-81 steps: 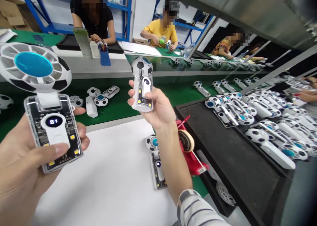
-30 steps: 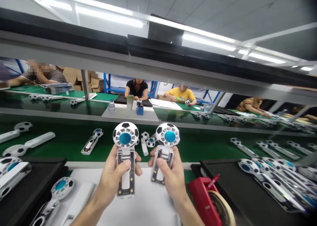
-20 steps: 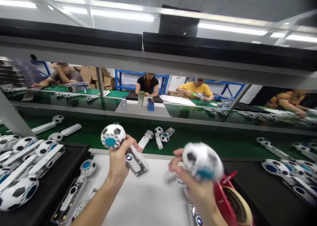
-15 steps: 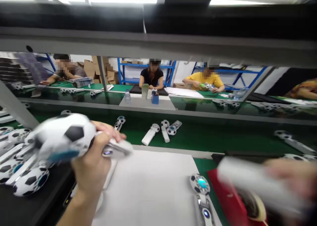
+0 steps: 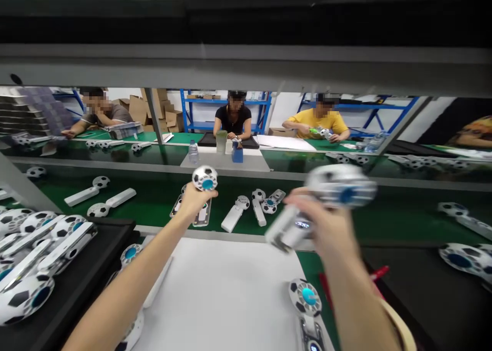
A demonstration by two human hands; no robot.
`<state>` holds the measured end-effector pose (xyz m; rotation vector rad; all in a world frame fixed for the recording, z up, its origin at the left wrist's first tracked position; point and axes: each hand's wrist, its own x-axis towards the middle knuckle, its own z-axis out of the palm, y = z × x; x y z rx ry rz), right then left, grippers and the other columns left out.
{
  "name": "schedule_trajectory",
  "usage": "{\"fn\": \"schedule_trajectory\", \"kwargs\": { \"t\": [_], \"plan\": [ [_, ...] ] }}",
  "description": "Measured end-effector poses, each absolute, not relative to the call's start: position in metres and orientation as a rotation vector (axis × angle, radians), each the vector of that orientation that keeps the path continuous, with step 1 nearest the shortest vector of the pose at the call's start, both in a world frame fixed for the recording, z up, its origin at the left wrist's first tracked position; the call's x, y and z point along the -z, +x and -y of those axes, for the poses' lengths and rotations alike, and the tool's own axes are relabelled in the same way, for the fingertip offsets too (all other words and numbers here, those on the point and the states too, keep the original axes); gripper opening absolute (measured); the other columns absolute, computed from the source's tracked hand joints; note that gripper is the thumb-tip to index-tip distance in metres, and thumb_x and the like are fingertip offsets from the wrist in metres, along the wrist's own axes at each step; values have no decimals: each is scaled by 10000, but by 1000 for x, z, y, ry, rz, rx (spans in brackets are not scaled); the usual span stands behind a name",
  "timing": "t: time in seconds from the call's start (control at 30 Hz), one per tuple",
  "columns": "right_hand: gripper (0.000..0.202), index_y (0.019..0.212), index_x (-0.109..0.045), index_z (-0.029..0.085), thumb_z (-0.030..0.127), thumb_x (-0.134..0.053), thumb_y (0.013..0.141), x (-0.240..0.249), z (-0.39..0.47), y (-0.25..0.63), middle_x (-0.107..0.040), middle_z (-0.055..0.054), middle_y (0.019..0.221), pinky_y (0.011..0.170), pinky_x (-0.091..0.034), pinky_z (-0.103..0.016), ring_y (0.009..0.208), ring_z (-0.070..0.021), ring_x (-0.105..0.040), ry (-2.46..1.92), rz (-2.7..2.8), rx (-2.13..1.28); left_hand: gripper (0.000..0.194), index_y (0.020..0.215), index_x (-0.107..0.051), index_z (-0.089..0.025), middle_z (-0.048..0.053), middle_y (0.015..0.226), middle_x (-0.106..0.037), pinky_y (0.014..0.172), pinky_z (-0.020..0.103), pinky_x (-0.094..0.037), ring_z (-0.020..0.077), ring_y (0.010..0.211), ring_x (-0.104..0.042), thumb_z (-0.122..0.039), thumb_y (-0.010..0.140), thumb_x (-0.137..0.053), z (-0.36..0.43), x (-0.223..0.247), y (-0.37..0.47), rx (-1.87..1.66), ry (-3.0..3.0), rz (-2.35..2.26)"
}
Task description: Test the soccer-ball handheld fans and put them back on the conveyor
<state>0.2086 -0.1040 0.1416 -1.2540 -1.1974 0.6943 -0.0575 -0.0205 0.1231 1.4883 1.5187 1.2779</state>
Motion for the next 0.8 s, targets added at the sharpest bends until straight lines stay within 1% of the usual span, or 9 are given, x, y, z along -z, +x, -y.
{"fn": "schedule_trajectory", "kwargs": {
  "t": [0.07, 0.13, 0.17, 0.23, 0.33, 0.43, 0.5, 0.63, 0.8],
  "plan": [
    [309, 870, -719, 108, 348, -835, 713, -126, 69, 189, -728, -60, 866, 741, -547, -325, 837, -238, -691, -1410, 1294, -731, 191, 917, -654, -115, 17, 864, -667, 680, 304, -560, 147, 747, -646, -305, 905, -658, -12, -96, -44, -1076, 1521, -1612],
    [230, 853, -686, 108, 326, -758, 835, -104, 37, 173, -704, -37, 849, 738, -557, -338, 795, -193, -680, -1610, 1369, -741, 232, 1059, -641, -127, 55, 1006, -669, 747, 348, -572, 171, 848, -658, -321, 933, -623, -34, -73, -34, -939, 1549, -1716],
    [206, 906, -673, 116, 321, -699, 899, -94, 23, 169, -695, -39, 891, 750, -564, -347, 805, -173, -673, -1690, 1409, -744, 261, 1115, -627, -135, 68, 1062, -661, 774, 367, -572, 184, 891, -658, -326, 937, -616, -41, -64, -32, -896, 1570, -1765],
    [213, 1004, -659, 125, 329, -645, 946, -79, 2, 169, -681, -50, 984, 786, -568, -365, 863, -180, -669, -1818, 1502, -729, 309, 1189, -600, -149, 86, 1143, -641, 815, 396, -567, 205, 958, -651, -329, 938, -612, -49, -47, -31, -842, 1629, -1853],
    [254, 1113, -640, 142, 342, -625, 958, -73, -22, 191, -655, -70, 1110, 841, -560, -399, 962, -213, -655, -1989, 1646, -647, 364, 1251, -572, -160, 105, 1247, -598, 898, 457, -536, 245, 1070, -617, -326, 930, -619, -53, -28, -33, -799, 1761, -1969],
    [292, 1205, -610, 163, 324, -618, 962, -79, -41, 231, -605, -92, 1242, 914, -534, -448, 1083, -248, -617, -2178, 1757, -511, 434, 1322, -527, -175, 123, 1384, -504, 1010, 542, -447, 301, 1225, -521, -322, 924, -620, -47, -21, -25, -808, 1973, -2009],
    [330, 1253, -585, 168, 307, -625, 957, -79, -51, 258, -567, -107, 1308, 947, -516, -483, 1137, -266, -592, -2302, 1822, -439, 423, 1316, -531, -174, 121, 1402, -486, 1038, 552, -411, 309, 1262, -485, -318, 926, -612, -39, -22, -5, -805, 2171, -1920],
    [366, 1284, -572, 173, 291, -643, 944, -65, -56, 292, -520, -114, 1380, 990, -484, -523, 1206, -293, -551, -2357, 2032, -346, 285, 1173, -617, -166, 93, 1278, -580, 995, 490, -453, 260, 1170, -549, -317, 932, -605, -23, -34, 62, -656, 2568, -1547],
    [339, 1250, -600, 173, 287, -652, 936, -58, -50, 319, -487, -109, 1430, 1070, -398, -552, 1298, -309, -474, -2211, 2199, -182, 345, 1206, -611, -146, 123, 1376, -533, 1059, 551, -395, 306, 1285, -482, -328, 914, -633, -14, -39, 141, -401, 2774, -1445]
  ]
}}
